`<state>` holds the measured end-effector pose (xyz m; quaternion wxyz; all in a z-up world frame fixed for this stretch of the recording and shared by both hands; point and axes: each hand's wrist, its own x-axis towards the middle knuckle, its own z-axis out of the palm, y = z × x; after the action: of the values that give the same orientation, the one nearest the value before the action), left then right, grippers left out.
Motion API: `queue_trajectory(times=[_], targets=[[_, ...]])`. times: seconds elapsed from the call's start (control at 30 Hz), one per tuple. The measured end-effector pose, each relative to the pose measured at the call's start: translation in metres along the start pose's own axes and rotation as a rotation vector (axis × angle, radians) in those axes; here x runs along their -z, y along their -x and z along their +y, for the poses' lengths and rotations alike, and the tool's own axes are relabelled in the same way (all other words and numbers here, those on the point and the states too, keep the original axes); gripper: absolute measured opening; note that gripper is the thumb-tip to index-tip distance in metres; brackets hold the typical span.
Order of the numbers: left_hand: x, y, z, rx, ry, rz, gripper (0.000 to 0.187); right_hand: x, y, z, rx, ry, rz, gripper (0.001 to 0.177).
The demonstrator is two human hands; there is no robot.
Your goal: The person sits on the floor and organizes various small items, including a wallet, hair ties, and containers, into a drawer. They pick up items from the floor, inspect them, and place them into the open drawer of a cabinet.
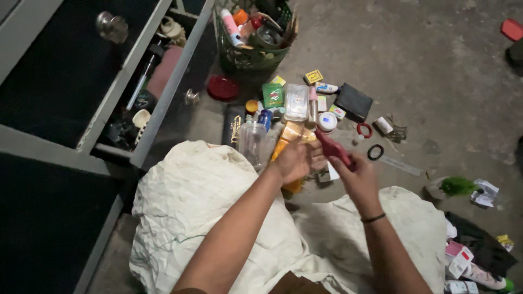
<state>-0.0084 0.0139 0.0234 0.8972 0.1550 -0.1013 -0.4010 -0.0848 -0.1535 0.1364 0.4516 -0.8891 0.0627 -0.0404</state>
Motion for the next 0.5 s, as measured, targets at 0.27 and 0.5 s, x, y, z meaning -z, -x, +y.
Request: queue_trajectory(times=[0.27,0.5], targets=[[-0.021,-0.002,-0.004,-0.097,-1.204,0.425,0.04,-0.022,-0.011,0.089,-0.25,-0.454,-0.06,0.032],[-0.062,0.023,0.004,-0.234,-1.693,0.424,0.031,0.005,-0.028,0.063,-0.046,-0.387,-0.056,0.031]])
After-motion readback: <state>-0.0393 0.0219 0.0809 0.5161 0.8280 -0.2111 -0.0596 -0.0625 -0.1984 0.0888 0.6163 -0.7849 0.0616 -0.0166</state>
